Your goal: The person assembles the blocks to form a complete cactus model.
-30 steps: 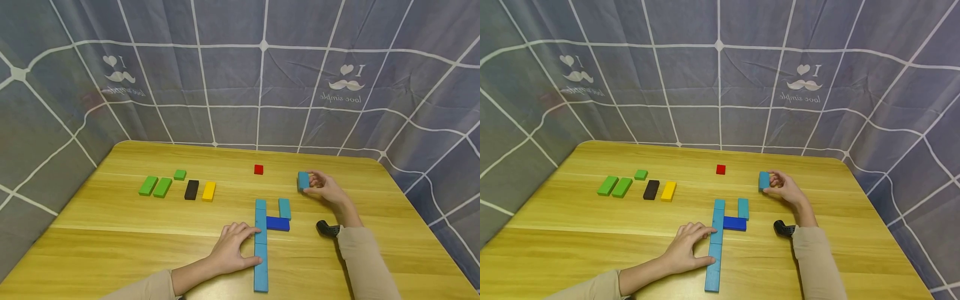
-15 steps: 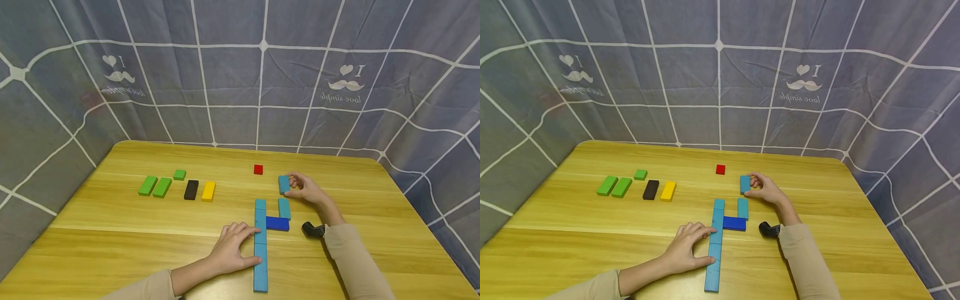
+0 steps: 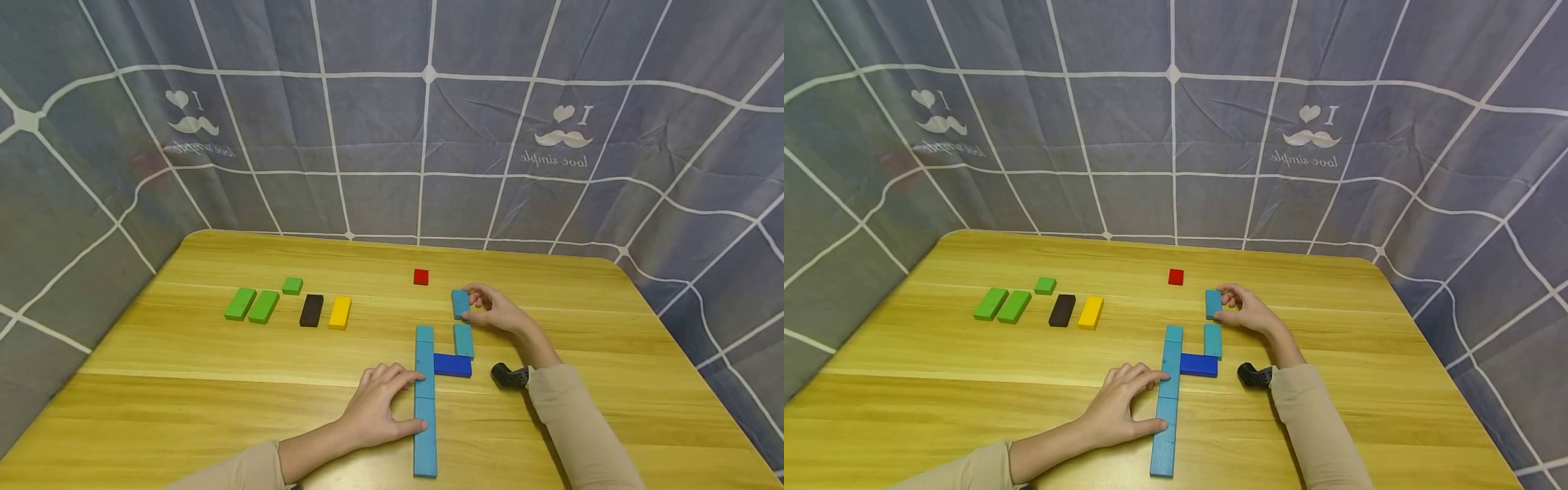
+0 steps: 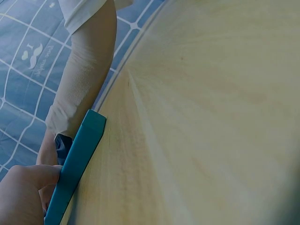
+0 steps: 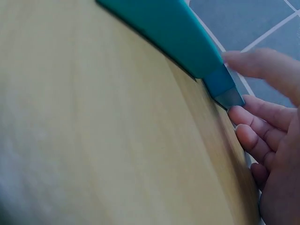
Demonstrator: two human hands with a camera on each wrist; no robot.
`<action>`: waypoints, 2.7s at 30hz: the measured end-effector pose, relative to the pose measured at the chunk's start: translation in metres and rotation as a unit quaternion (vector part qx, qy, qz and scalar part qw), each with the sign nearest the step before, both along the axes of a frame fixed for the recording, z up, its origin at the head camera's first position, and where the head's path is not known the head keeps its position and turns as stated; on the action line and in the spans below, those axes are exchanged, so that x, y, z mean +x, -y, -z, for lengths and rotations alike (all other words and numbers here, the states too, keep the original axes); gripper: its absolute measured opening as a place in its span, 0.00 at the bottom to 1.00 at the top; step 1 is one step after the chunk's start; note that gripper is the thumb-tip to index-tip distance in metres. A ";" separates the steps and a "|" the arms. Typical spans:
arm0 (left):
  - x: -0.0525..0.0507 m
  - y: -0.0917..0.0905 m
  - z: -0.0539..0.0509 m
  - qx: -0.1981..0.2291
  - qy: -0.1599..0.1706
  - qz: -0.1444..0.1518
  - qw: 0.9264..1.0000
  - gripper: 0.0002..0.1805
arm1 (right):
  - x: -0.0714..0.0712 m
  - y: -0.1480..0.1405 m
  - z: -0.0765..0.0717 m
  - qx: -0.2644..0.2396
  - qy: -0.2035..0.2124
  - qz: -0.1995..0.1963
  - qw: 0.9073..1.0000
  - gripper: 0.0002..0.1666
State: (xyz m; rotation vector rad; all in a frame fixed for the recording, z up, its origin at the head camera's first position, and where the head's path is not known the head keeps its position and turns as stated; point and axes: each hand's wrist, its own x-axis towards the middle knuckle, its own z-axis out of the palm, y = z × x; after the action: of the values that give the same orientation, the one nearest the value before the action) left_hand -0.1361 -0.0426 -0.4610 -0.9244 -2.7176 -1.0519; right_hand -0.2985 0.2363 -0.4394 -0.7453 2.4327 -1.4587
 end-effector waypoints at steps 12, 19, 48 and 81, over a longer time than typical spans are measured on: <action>0.000 -0.001 0.002 0.001 -0.013 -0.001 1.000 0.32 | -0.005 -0.003 0.010 0.009 -0.008 0.007 1.000 0.24; 0.000 0.000 0.003 0.003 -0.019 0.000 1.000 0.32 | -0.003 -0.002 0.008 0.001 0.001 0.003 1.000 0.23; 0.000 0.000 0.001 0.004 -0.005 0.000 1.000 0.32 | 0.012 0.007 -0.013 -0.013 0.003 -0.011 1.000 0.24; -0.001 0.000 0.000 0.004 0.004 0.001 1.000 0.32 | 0.075 0.018 -0.016 0.032 -0.064 0.092 0.993 0.21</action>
State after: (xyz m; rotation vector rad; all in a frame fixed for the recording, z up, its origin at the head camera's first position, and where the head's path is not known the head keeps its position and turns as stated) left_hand -0.1369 -0.0423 -0.4612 -0.9244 -2.7175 -1.0683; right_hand -0.2238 0.2183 -0.4238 -0.6345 2.6942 -1.4285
